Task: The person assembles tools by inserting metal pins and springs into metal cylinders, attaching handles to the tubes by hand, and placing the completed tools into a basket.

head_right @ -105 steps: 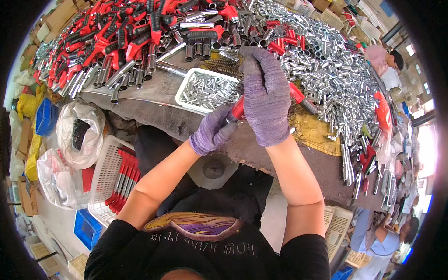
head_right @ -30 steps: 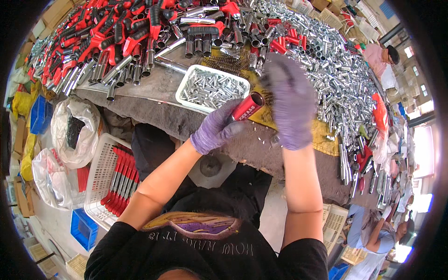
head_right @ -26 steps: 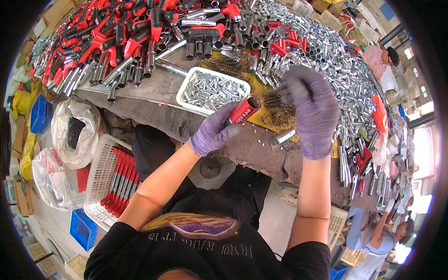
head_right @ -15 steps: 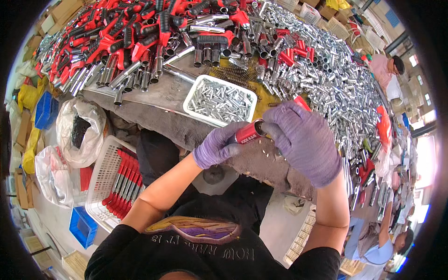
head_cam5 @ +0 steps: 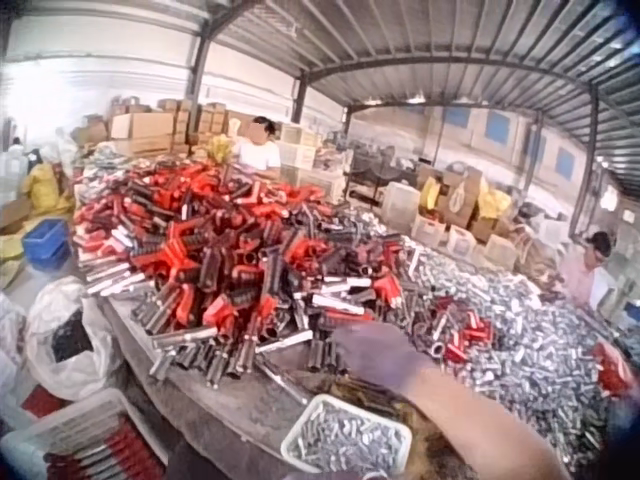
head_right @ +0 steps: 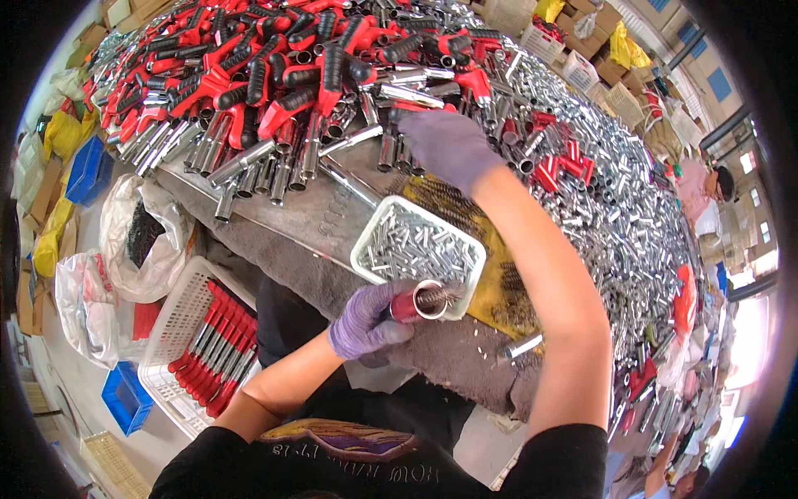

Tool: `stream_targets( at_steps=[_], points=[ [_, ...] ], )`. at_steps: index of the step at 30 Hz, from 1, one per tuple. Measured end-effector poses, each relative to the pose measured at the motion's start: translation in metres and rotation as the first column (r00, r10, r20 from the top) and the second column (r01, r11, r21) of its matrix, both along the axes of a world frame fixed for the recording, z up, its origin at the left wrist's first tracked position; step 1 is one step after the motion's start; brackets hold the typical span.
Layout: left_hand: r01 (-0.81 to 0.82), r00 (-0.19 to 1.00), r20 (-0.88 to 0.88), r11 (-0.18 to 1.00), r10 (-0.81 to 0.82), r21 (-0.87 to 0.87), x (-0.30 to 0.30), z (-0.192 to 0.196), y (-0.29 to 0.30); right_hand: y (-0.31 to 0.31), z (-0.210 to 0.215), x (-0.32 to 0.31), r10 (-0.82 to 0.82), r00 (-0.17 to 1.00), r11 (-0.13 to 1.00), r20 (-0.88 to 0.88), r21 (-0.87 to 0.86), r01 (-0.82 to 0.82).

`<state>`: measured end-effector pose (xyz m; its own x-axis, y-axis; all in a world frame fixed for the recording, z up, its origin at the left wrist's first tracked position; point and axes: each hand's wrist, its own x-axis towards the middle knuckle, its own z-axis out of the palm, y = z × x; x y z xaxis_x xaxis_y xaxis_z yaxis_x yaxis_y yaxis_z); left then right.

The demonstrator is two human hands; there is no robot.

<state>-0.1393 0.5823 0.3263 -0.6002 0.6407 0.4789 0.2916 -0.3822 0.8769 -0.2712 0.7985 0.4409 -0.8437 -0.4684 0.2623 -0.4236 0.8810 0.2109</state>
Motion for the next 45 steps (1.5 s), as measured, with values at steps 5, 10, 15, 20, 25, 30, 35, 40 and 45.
stream_targets(
  at_steps=[5,10,15,20,25,30,35,40,45],
  points=[
    [0.044,0.999,0.029,0.998,-0.043,-0.038,-0.009,-0.007,-0.005,-0.025,-0.048,-0.106,-0.336,0.942,0.932,0.024,0.151,0.328],
    [0.048,0.998,0.049,0.998,-0.050,0.038,-0.001,-0.007,-0.001,0.000,-0.076,-0.121,-0.511,0.836,0.857,0.200,0.196,0.477],
    [0.106,0.974,0.192,0.992,-0.117,0.068,0.001,-0.005,0.000,0.033,-0.016,-0.071,-0.346,0.916,0.937,0.201,0.116,0.329],
    [0.147,0.939,0.290,0.978,-0.185,0.150,0.007,-0.002,-0.003,0.065,0.062,0.070,-0.324,0.940,0.290,0.109,-0.934,0.209],
    [0.173,0.951,0.256,0.984,-0.175,0.032,0.002,0.000,-0.002,0.019,0.074,0.204,-0.060,0.983,-0.198,0.174,-0.967,0.159],
    [0.224,0.952,0.202,0.973,-0.229,0.050,0.002,0.006,0.004,-0.002,0.124,0.269,-0.139,0.969,0.479,0.203,-0.843,0.245],
    [0.258,0.946,0.182,0.963,-0.268,0.077,0.006,0.005,0.010,-0.020,0.144,0.268,-0.239,0.915,0.852,0.326,-0.382,0.359],
    [0.259,0.962,0.106,0.962,-0.250,-0.090,0.003,0.002,0.010,-0.026,0.151,0.260,-0.192,0.890,0.898,0.413,-0.293,0.330],
    [0.265,0.960,0.105,0.963,-0.260,-0.042,0.005,0.002,0.012,-0.020,0.144,0.263,0.003,0.970,0.994,0.244,-0.111,0.025]
  ],
)
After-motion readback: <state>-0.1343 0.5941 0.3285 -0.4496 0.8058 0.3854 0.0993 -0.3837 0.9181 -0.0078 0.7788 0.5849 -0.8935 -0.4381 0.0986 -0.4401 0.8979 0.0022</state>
